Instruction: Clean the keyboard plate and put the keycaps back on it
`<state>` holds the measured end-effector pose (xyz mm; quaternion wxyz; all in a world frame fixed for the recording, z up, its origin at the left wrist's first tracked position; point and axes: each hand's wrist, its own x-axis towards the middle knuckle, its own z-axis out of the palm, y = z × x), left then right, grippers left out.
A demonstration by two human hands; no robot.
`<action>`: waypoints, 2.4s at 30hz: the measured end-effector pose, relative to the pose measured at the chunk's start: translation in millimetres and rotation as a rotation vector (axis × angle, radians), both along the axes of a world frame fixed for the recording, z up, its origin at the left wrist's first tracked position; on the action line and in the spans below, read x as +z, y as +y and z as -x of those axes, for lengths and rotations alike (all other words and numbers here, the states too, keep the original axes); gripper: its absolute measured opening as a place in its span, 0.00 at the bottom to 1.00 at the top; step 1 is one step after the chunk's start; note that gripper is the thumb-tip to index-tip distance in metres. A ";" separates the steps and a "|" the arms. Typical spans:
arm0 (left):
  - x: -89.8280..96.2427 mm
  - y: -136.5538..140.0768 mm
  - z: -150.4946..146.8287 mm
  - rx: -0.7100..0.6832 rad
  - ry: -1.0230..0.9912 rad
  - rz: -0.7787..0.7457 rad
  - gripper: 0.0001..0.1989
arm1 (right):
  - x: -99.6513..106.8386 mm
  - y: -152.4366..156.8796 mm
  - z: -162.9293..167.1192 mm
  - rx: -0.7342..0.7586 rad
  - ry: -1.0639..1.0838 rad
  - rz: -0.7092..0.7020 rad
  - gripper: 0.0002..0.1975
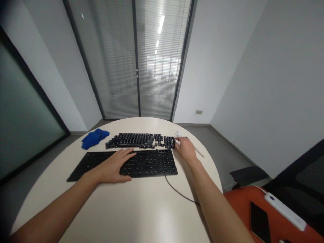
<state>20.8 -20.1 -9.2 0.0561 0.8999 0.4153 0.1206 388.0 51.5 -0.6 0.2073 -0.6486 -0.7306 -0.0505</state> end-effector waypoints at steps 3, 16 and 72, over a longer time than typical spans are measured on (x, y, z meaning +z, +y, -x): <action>-1.5 -1.2 -0.3 -0.002 0.015 -0.010 0.47 | -14.4 -2.0 -1.1 -0.071 -0.027 -0.056 0.19; -5.8 -7.7 -21.8 -0.096 0.032 -0.035 0.40 | -11.9 -5.1 1.7 -0.032 -0.083 0.026 0.17; -17.6 -11.2 -112.2 -0.024 -0.074 -0.131 0.33 | 15.5 -54.6 -8.2 0.241 0.818 0.879 0.11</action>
